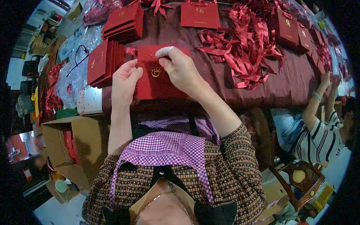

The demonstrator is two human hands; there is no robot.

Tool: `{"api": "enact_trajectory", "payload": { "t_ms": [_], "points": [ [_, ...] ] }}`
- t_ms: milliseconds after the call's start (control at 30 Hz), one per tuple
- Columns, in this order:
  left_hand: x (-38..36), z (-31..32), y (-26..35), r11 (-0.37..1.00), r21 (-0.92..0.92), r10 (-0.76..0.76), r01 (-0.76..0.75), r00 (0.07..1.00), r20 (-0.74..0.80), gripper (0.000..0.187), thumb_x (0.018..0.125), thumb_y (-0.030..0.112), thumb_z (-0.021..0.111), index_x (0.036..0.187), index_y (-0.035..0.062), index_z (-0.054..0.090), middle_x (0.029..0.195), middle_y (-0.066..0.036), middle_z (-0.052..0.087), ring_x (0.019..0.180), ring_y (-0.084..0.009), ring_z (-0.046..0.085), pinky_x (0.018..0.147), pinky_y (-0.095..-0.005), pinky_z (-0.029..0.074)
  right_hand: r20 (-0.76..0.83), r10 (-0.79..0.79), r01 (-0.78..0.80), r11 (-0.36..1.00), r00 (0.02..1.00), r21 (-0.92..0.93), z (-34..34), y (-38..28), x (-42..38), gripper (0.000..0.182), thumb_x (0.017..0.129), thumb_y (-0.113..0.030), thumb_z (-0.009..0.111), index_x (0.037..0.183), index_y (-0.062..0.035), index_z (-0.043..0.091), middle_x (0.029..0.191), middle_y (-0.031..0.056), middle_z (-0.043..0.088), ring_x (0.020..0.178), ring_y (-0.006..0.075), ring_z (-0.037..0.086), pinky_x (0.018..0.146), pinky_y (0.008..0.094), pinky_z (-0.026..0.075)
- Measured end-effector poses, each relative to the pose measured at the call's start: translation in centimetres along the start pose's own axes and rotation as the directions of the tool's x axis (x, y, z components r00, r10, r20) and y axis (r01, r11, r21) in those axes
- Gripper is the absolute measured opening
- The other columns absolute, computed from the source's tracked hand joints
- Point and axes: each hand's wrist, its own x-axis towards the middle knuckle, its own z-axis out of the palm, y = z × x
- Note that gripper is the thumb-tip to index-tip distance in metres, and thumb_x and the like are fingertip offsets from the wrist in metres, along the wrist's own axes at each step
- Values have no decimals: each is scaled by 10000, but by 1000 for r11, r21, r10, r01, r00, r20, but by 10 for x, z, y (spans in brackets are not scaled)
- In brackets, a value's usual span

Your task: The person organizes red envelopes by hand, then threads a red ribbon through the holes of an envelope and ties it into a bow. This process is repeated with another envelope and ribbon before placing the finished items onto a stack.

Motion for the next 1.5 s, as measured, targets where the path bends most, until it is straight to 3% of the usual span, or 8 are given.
{"api": "enact_trajectory", "payload": {
  "t_ms": [100,800,967,1067,1233,1300,1367,1500],
  "points": [
    [-2,2,1,994,109,29,-29,1000,5,254,873,-9,568,1121,-58,583,832,-28,669,730,-42,574,669,-202,469,22,-211,212,960,977,-183,7,4,3,213,840,-49,627,1040,-2,572,964,190,602,909,364,604,769,384,500],
    [-7,7,-10,900,386,203,-204,978,42,283,854,-30,583,1135,-58,579,794,26,573,687,-20,481,608,-174,397,26,-218,214,918,976,-334,10,0,3,131,839,-58,612,923,-6,525,878,191,605,822,383,608,698,437,498],
    [-8,14,-10,788,528,382,-315,924,-19,211,804,7,651,1009,-31,622,749,-93,593,648,-123,580,588,-261,473,36,-263,260,910,964,-322,9,-5,3,129,827,-41,605,900,-5,506,849,200,587,788,391,602,657,435,497],
    [-8,14,-13,746,552,454,-372,891,-12,215,837,9,653,1043,-48,624,806,18,595,697,-33,488,618,-186,427,21,-279,271,910,960,-313,11,-5,4,135,813,-33,604,882,-5,491,829,204,575,747,394,598,618,436,493],
    [-12,16,-10,681,616,497,-395,868,7,213,841,1,646,1045,-50,617,788,-6,608,702,-48,513,636,-201,452,29,-254,251,922,967,-294,10,-11,4,143,796,-22,604,866,-2,481,806,207,570,701,390,597,588,439,487],
    [-12,18,-10,668,623,513,-407,858,10,207,843,-1,642,1042,-50,615,786,-13,616,698,-50,522,639,-205,459,15,-229,222,923,973,-313,9,-14,5,131,783,9,624,865,-1,523,764,152,582,667,276,613,592,344,493],
    [-12,18,-11,676,617,510,-403,860,3,203,787,7,650,985,-18,615,818,-150,618,692,-256,625,628,-340,502,34,-266,260,896,963,-359,10,-15,6,127,781,-11,604,857,1,502,773,178,574,677,328,605,590,388,495],
    [-10,18,-8,628,642,535,-440,843,54,221,780,-1,645,997,-17,607,840,-158,624,704,-279,629,631,-357,504,140,-360,370,721,922,-586,14,-28,5,126,775,-48,567,835,7,471,764,197,560,676,387,589,601,440,508]
  ]
}}
